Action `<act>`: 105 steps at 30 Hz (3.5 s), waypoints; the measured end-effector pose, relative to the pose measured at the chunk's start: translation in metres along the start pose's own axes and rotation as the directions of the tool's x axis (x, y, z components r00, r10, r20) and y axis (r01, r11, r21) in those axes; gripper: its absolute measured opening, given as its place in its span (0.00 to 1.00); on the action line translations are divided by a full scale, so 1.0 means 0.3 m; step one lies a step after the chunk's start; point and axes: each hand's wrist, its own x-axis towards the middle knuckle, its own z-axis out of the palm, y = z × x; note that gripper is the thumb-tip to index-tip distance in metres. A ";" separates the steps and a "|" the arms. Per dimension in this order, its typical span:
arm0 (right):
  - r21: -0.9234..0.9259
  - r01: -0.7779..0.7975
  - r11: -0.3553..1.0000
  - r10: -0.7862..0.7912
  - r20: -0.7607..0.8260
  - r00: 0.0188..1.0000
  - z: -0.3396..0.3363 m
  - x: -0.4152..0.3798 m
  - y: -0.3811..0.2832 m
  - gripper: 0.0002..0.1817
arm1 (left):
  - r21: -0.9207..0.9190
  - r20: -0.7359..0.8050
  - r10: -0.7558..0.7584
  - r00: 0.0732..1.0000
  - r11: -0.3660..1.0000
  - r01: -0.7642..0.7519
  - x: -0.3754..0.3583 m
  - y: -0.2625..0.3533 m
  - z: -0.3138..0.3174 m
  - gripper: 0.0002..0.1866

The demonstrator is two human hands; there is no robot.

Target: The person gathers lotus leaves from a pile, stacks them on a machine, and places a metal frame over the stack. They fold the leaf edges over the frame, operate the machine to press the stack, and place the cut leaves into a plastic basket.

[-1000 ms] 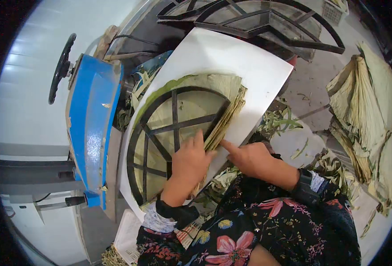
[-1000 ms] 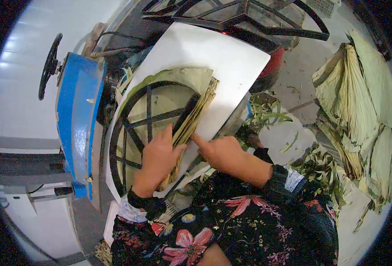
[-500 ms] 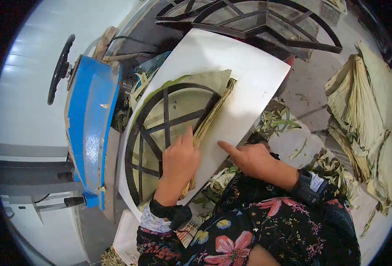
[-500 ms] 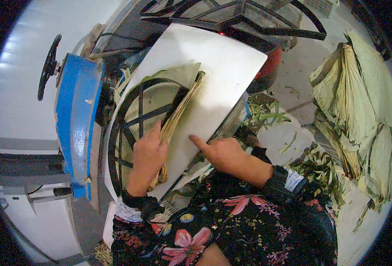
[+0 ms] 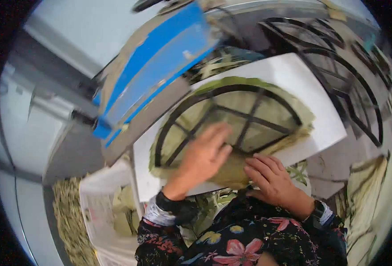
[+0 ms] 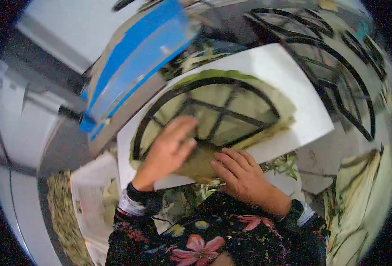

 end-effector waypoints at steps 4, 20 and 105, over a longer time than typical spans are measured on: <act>-0.044 0.095 0.994 -0.087 0.162 0.983 0.137 0.063 -0.027 0.26 | -0.041 -0.600 -0.255 0.758 0.956 0.289 -0.161 -0.272 -0.303 0.18; -0.151 0.184 0.971 -0.181 0.030 0.983 0.244 0.021 0.030 0.14 | -0.461 -0.831 -0.441 0.340 0.887 0.024 -0.199 -0.790 -0.854 0.18; 0.958 -0.114 0.262 -0.005 0.120 0.993 -0.302 0.444 -0.086 0.20 | -0.709 -0.689 -0.638 0.342 0.692 -0.138 -0.229 -0.021 -0.421 0.22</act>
